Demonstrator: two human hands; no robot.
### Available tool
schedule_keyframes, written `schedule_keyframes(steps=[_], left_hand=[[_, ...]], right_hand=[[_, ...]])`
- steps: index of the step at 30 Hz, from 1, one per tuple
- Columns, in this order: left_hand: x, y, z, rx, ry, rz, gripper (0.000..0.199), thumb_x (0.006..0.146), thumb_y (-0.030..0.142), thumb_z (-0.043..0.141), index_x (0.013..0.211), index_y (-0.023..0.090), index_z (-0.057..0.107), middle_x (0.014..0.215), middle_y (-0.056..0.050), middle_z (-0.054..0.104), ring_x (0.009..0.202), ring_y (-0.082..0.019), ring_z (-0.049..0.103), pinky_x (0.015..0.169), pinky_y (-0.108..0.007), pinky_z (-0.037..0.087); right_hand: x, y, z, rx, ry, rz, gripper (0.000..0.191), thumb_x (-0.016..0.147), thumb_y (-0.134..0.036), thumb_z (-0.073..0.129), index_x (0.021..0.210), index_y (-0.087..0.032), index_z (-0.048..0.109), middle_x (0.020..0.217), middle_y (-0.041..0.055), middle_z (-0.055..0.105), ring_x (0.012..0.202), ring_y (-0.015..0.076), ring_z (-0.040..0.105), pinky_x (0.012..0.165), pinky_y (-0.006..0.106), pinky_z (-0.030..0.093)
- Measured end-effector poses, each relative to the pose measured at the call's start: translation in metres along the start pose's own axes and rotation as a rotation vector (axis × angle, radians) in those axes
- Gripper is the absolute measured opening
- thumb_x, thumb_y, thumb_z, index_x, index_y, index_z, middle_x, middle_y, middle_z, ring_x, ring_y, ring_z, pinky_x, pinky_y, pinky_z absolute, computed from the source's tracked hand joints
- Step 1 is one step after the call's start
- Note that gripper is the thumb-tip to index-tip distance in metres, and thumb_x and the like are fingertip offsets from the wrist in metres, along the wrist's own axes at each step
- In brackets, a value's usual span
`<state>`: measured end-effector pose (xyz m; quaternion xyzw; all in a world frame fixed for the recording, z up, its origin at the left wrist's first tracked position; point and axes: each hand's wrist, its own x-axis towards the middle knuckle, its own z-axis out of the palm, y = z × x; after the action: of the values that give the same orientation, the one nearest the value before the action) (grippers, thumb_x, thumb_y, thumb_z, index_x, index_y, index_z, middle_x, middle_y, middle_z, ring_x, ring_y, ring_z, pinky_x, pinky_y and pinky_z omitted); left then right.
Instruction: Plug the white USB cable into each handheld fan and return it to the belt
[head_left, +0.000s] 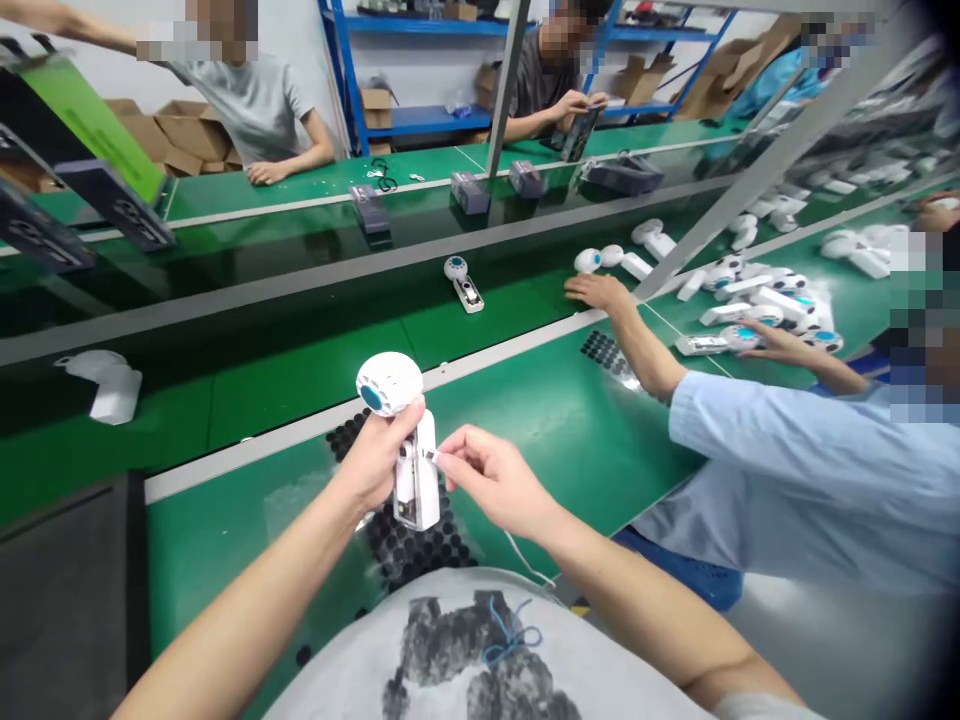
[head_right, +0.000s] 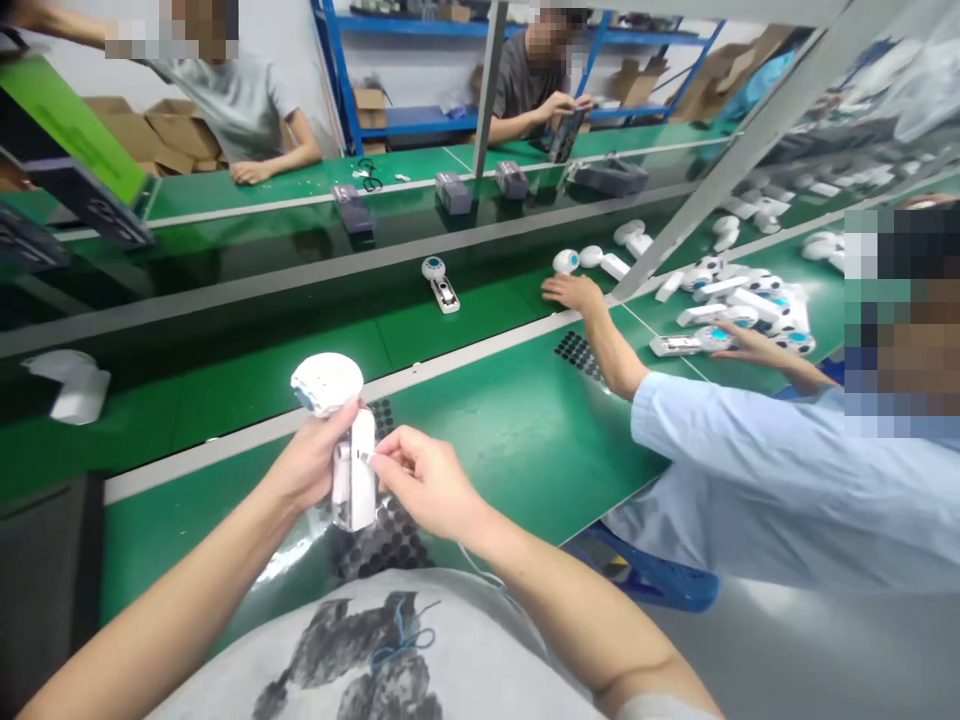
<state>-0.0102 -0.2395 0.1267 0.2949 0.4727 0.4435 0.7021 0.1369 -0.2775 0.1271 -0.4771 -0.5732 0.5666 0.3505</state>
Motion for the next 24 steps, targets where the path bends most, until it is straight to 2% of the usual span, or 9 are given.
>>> schedule_keyframes(steps=[7, 9, 12, 17, 20, 22, 24], left_hand=[[-0.012, -0.005, 0.018, 0.208, -0.008, 0.063, 0.029, 0.059, 0.034, 0.074, 0.079, 0.018, 0.06, 0.07, 0.0, 0.059, 0.065, -0.014, 0.054, 0.059, -0.025, 0.043], [-0.013, -0.005, 0.021, 0.26, -0.045, 0.025, 0.029, 0.059, 0.033, 0.074, 0.081, 0.019, 0.061, 0.072, -0.002, 0.06, 0.069, -0.017, 0.056, 0.061, -0.027, 0.044], [-0.014, -0.006, 0.026, 0.267, -0.091, -0.077, 0.028, 0.06, 0.034, 0.073, 0.079, 0.019, 0.059, 0.066, -0.001, 0.058, 0.064, -0.017, 0.056, 0.059, -0.028, 0.044], [-0.012, -0.017, 0.034, 0.252, -0.082, -0.169, 0.033, 0.059, 0.036, 0.074, 0.083, 0.02, 0.057, 0.063, 0.001, 0.056, 0.056, -0.014, 0.053, 0.055, -0.027, 0.042], [0.0, -0.024, 0.027, 0.312, -0.057, -0.091, 0.036, 0.058, 0.033, 0.074, 0.086, 0.019, 0.057, 0.067, 0.001, 0.057, 0.059, -0.013, 0.053, 0.057, -0.026, 0.041], [0.016, -0.026, 0.014, 0.369, 0.044, 0.003, 0.037, 0.057, 0.032, 0.074, 0.086, 0.018, 0.057, 0.07, 0.001, 0.058, 0.06, -0.013, 0.052, 0.058, -0.025, 0.04], [0.037, -0.026, -0.001, 0.375, 0.153, 0.028, 0.038, 0.057, 0.032, 0.073, 0.087, 0.018, 0.054, 0.068, 0.002, 0.058, 0.057, -0.011, 0.051, 0.057, -0.025, 0.039]], right_hand=[[-0.014, 0.0, -0.015, -0.203, -0.01, -0.006, 0.012, 0.083, -0.026, 0.05, 0.075, -0.018, 0.054, 0.06, -0.0035, 0.055, 0.055, 0.0088, 0.049, 0.053, 0.021, 0.037], [-0.015, 0.004, -0.018, -0.218, -0.029, 0.0, 0.012, 0.083, -0.024, 0.049, 0.073, -0.018, 0.052, 0.058, -0.0038, 0.054, 0.053, 0.0083, 0.047, 0.052, 0.021, 0.036], [-0.016, 0.012, -0.022, -0.155, -0.057, 0.017, 0.011, 0.082, -0.022, 0.048, 0.073, -0.018, 0.051, 0.057, -0.0042, 0.054, 0.051, 0.0077, 0.046, 0.051, 0.02, 0.036], [-0.016, 0.022, -0.021, -0.101, -0.079, 0.077, 0.01, 0.081, -0.021, 0.048, 0.071, -0.018, 0.05, 0.056, -0.0042, 0.053, 0.049, 0.0074, 0.043, 0.05, 0.02, 0.034], [-0.014, 0.031, -0.028, -0.072, -0.038, 0.105, 0.011, 0.077, -0.024, 0.052, 0.068, -0.018, 0.05, 0.051, -0.0068, 0.045, 0.046, 0.0065, 0.036, 0.047, 0.019, 0.029], [-0.015, 0.039, -0.044, -0.026, 0.045, 0.155, 0.015, 0.074, -0.027, 0.055, 0.065, -0.018, 0.049, 0.049, -0.0082, 0.039, 0.044, 0.0061, 0.031, 0.044, 0.02, 0.025], [-0.019, 0.047, -0.066, 0.061, 0.164, 0.216, 0.02, 0.073, -0.034, 0.057, 0.064, -0.018, 0.048, 0.047, -0.0095, 0.034, 0.042, 0.0056, 0.026, 0.042, 0.02, 0.02]])
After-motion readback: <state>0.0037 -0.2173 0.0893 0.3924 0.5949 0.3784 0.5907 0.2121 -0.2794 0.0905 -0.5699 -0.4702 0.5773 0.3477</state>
